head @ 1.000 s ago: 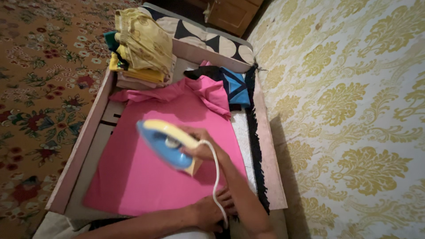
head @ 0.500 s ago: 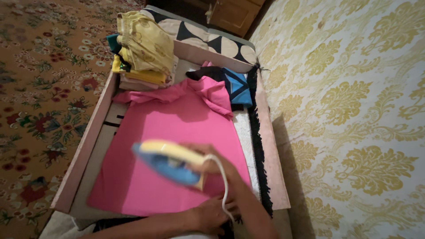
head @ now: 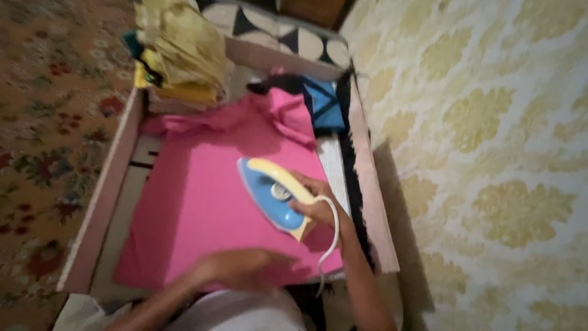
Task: The person irons a pink shirt using an iron and then folds it by hand on a padded surface.
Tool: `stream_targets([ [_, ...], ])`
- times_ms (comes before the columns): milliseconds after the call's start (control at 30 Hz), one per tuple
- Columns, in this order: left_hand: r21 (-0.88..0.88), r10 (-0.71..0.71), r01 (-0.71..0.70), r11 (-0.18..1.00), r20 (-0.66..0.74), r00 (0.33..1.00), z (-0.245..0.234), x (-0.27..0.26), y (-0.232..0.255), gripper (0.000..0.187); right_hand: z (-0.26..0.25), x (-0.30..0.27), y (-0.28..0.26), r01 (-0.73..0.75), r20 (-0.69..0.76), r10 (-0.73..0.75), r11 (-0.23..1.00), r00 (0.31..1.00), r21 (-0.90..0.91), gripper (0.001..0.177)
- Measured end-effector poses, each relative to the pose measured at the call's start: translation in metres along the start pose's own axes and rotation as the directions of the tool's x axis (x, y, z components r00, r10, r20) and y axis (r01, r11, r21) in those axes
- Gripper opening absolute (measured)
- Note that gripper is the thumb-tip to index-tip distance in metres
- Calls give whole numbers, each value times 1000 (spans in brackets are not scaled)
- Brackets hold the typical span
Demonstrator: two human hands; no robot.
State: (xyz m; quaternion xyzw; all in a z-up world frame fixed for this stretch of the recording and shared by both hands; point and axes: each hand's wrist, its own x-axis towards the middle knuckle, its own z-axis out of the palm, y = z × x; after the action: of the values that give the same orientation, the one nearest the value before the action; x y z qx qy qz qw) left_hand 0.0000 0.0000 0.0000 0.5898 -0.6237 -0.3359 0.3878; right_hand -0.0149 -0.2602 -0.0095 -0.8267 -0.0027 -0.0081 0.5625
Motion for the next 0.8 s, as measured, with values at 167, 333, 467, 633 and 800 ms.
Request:
stream_targets([
  [167, -79, -157, 145, 986, -168, 973, -54, -34, 3, 59, 17, -58, -32, -19, 210, 6, 998, 978, 62, 71],
  [333, 75, -182, 243, 967, -464, 867, -84, -36, -69, 52, 19, -37, -36, 126, 135, -120, 991, 983, -35, 68],
  [467, 393, -133, 476, 787, -645, 753, -95, -13, -151, 69, 6, 28, -22, 157, -55, -168, 974, 984, -165, 67],
  [633, 552, -25, 598, 581, -722, 691, -91, -21, -197, 88, -18, 57, -7, -144, -327, 63, 963, 943, -230, 72],
  [800, 463, -98, 642, 611, -760, 642, -90, -31, -212, 92, -46, -4, 22, 145, -270, -209, 960, 940, -239, 74],
])
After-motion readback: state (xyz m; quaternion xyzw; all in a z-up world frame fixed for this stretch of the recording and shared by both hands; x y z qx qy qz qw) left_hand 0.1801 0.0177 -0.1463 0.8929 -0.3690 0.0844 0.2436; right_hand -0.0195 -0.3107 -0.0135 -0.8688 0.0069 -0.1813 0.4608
